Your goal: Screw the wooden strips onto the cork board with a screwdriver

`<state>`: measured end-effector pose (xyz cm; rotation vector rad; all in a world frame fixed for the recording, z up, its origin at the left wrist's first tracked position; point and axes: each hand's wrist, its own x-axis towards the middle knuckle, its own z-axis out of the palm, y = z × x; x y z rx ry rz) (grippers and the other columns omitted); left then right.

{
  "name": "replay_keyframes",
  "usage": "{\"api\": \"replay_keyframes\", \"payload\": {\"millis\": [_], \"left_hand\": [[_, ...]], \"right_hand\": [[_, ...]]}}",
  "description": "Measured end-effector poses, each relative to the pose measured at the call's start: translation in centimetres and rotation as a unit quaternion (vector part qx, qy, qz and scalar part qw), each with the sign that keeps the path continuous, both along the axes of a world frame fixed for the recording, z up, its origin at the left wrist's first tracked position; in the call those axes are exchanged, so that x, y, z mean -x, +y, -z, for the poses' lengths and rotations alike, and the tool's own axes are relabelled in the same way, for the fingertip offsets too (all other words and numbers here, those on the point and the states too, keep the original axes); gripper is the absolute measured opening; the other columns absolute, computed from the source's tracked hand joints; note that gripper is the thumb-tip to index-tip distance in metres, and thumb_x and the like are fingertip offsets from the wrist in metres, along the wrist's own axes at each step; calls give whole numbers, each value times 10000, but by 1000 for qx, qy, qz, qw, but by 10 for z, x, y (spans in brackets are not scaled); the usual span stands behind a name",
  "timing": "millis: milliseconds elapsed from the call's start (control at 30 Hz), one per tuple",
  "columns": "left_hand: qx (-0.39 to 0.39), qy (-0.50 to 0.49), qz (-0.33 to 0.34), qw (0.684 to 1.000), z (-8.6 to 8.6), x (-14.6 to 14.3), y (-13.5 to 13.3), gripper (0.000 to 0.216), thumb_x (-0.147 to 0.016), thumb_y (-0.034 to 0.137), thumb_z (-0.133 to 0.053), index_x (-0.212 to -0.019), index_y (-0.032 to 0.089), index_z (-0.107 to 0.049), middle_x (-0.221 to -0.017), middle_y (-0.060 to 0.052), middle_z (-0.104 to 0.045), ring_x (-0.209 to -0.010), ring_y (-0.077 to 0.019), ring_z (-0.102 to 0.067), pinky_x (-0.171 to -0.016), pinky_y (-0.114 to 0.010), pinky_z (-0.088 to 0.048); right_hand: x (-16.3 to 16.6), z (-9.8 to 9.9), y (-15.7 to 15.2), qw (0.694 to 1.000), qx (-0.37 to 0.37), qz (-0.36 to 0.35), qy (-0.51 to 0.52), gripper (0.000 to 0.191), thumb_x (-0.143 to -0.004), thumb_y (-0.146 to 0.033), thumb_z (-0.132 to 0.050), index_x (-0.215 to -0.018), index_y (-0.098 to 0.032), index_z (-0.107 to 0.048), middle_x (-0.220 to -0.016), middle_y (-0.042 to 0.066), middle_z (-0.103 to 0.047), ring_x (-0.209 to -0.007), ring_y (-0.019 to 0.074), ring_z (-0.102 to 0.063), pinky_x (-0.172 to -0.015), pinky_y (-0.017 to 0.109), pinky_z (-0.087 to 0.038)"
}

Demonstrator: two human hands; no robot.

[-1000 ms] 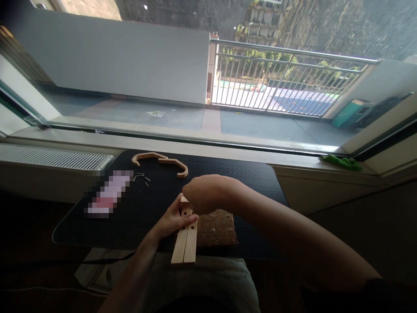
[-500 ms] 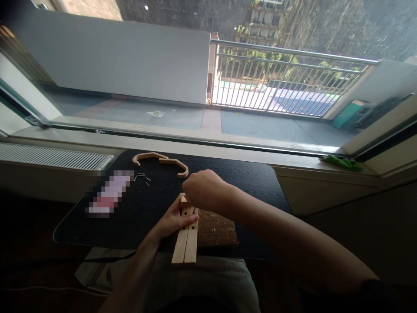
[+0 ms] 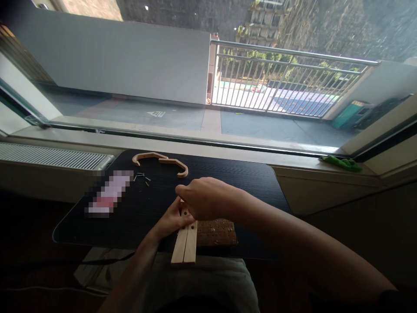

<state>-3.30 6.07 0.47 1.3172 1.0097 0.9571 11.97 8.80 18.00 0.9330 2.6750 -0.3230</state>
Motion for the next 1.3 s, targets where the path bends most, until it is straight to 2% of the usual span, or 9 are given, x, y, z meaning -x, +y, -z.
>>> {"api": "replay_keyframes", "payload": {"millis": [167, 333, 500, 600, 733, 900, 1067, 1300], "left_hand": [[5, 12, -3, 1000, 1, 0, 0, 512, -648, 312, -824, -1056, 200, -537, -988, -30, -633, -950, -226, -616, -813, -321, -491], [7, 1, 0, 1000, 5, 0, 1, 483, -652, 298, -825, -1021, 203, -529, -923, -3, -630, -845, -183, -619, -747, -288, -500], [10, -1, 1, 1000, 5, 0, 1, 505, -646, 298, -827, -1047, 202, -535, -923, -2, -630, -862, -190, -623, -775, -297, -496], [7, -8, -2, 1000, 5, 0, 1, 534, -635, 302, -836, -1069, 202, -540, -948, -13, -641, -903, -209, -627, -801, -309, -491], [7, -18, 4, 1000, 6, 0, 1, 546, -647, 300, -831, -1097, 199, -540, -983, -29, -650, -922, -213, -630, -824, -321, -495], [3, -21, 5, 1000, 5, 0, 0, 511, -670, 305, -823, -1081, 189, -542, -979, -35, -651, -927, -213, -634, -841, -335, -508], [0, -16, 7, 1000, 4, 1, 0, 529, -662, 308, -828, -1092, 191, -542, -1033, -47, -651, -968, -222, -626, -861, -336, -505], [2, -21, 7, 1000, 7, 0, 1, 527, -660, 323, -827, -1082, 193, -540, -1006, -39, -645, -935, -213, -626, -818, -313, -503]], "right_hand": [[-1, -3, 6, 1000, -3, 8, -15, 174, -931, -226, -531, -939, -165, -694, -797, 79, -712, -635, 158, -601, -511, 265, -267], [-1, -2, 10, 1000, -10, -8, -12, 217, -922, -205, -558, -825, -175, -749, -748, 69, -717, -625, 144, -594, -528, 272, -274], [0, 4, 7, 999, -36, 8, -8, 284, -973, -273, -481, -915, -183, -743, -805, 80, -733, -664, 175, -640, -540, 275, -298], [1, 2, 3, 999, -33, 18, -11, 254, -935, -323, -512, -961, -185, -724, -840, 86, -737, -695, 201, -662, -552, 275, -321], [0, -3, 3, 999, -17, 13, -24, 215, -823, -268, -598, -986, -193, -716, -878, 84, -745, -727, 214, -671, -559, 274, -327], [-1, -3, 7, 1000, -3, 0, -21, 212, -854, -218, -574, -1011, -227, -716, -909, 64, -749, -767, 209, -677, -545, 270, -308], [1, -6, 4, 999, 14, 0, -44, 270, -822, -238, -626, -1078, -200, -703, -929, 86, -747, -761, 217, -674, -556, 270, -344], [6, -11, 7, 997, 31, 16, -66, 215, -822, -205, -608, -982, -166, -746, -867, 106, -746, -711, 204, -668, -532, 267, -332]]}}
